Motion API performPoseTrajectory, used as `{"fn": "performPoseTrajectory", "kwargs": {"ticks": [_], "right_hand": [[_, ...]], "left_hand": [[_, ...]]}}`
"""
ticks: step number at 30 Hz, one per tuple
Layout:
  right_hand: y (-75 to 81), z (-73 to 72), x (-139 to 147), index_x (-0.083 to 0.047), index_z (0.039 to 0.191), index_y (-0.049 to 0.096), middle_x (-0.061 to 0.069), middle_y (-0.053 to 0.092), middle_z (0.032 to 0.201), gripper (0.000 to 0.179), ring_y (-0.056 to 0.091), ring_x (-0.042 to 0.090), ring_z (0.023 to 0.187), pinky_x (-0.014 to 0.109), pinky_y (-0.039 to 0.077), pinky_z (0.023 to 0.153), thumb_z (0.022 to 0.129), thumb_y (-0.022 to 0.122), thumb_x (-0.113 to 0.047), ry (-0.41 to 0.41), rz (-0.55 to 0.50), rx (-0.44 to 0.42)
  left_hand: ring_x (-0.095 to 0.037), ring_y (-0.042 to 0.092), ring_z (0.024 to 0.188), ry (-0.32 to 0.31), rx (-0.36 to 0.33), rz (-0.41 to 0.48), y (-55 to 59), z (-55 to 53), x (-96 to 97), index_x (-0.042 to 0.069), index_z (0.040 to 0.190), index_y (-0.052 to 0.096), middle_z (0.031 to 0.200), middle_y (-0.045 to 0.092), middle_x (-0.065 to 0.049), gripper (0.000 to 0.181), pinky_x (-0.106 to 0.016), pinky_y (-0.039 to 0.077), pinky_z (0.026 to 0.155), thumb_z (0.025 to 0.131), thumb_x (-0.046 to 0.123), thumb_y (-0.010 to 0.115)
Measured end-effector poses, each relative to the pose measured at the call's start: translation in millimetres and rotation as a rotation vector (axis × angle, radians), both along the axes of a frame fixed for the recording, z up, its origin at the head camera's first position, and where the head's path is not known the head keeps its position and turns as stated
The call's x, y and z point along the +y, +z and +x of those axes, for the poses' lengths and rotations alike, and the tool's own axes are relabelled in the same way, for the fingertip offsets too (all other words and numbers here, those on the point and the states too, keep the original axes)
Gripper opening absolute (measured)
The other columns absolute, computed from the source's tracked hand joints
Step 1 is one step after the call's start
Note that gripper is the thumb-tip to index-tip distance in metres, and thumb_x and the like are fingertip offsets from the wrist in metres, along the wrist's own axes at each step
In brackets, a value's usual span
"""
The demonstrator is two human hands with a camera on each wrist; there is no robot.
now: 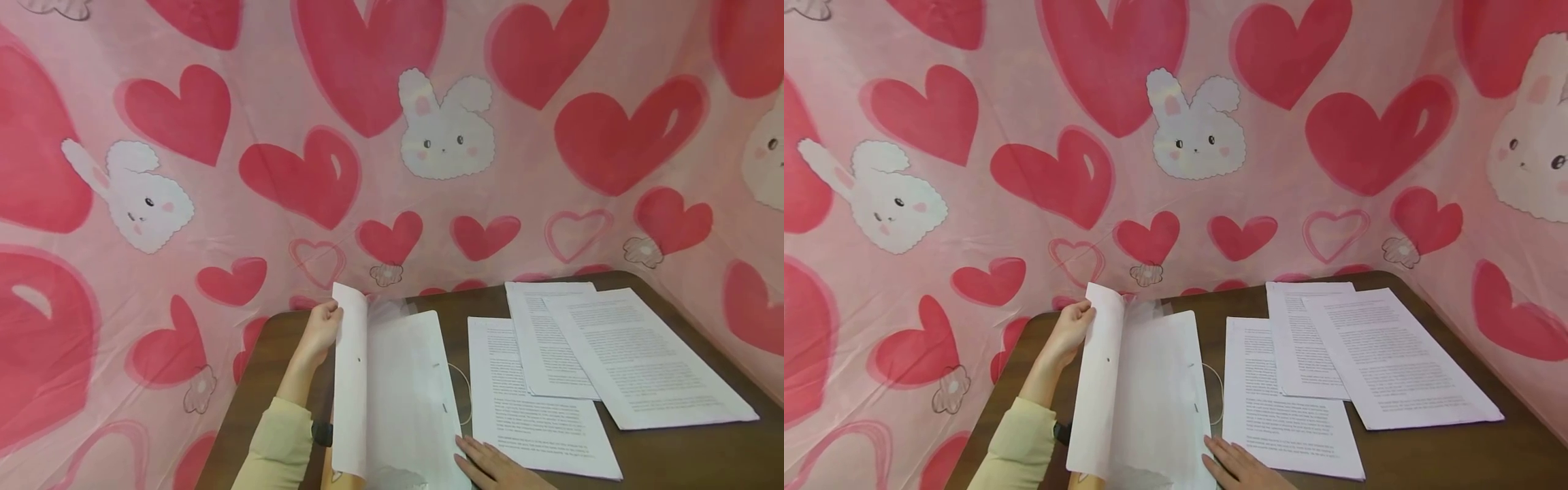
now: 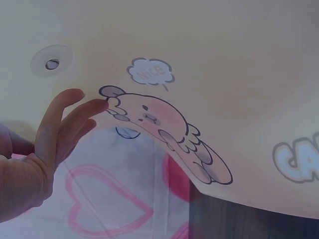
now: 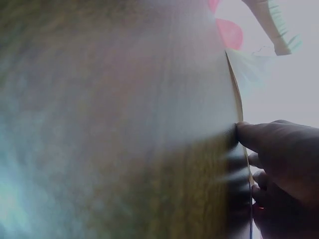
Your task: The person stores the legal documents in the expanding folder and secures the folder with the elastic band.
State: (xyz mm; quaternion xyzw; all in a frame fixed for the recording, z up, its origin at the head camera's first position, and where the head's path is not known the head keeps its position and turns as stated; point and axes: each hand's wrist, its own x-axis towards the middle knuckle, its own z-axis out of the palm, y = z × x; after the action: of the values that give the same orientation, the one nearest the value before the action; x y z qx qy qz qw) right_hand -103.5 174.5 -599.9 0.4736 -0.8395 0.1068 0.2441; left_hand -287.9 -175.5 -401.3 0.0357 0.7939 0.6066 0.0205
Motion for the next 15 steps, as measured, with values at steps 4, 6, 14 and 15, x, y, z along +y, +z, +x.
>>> {"fn": "performPoseTrajectory", "kwargs": {"ticks": [4,6,14,15], "right_hand": [[4.4,-2.2,2.8,-0.013,0.169,0.043,0.001,0.024,0.185,0.076,-0.017,0.000,0.169,0.009,-0.003,0.133,0.110,0.057,-0.059,0.029,-0.007,-0.086],[8.3,-3.7,6.5,-0.014,0.171,0.040,-0.001,0.026,0.184,0.078,-0.017,-0.005,0.168,0.012,0.014,0.134,0.110,0.058,-0.060,0.036,-0.021,-0.165],[32.0,-8.7,33.5,-0.005,0.165,0.046,-0.002,0.028,0.184,0.072,-0.003,-0.007,0.169,0.006,0.009,0.131,0.109,0.068,-0.043,-0.028,-0.108,-0.245],[35.4,-8.8,36.8,-0.004,0.164,0.047,-0.001,0.030,0.183,0.070,0.000,-0.006,0.169,0.005,0.002,0.130,0.109,0.069,-0.040,-0.047,-0.108,-0.221]], "left_hand": [[-0.010,0.065,0.095,-0.009,-0.009,0.005,-0.4,0.4,1.0,-0.028,0.158,0.029,0.122,0.067,-0.030,0.053,-0.013,0.056,0.078,0.116,0.004,0.035],[-0.008,0.065,0.090,-0.012,-0.010,0.009,-1.2,0.0,1.1,-0.027,0.157,0.031,0.116,0.069,-0.027,0.052,-0.013,0.057,0.076,0.116,0.004,0.035],[-0.033,0.061,0.129,-0.014,-0.017,-0.024,-2.2,-2.4,2.4,-0.027,0.160,0.024,0.148,0.054,-0.043,0.055,-0.031,0.057,0.111,0.117,0.006,0.034],[-0.037,0.056,0.138,-0.020,-0.020,-0.028,-2.1,-2.6,2.6,-0.027,0.160,0.022,0.155,0.048,-0.045,0.055,-0.037,0.053,0.118,0.117,0.006,0.033]]}}
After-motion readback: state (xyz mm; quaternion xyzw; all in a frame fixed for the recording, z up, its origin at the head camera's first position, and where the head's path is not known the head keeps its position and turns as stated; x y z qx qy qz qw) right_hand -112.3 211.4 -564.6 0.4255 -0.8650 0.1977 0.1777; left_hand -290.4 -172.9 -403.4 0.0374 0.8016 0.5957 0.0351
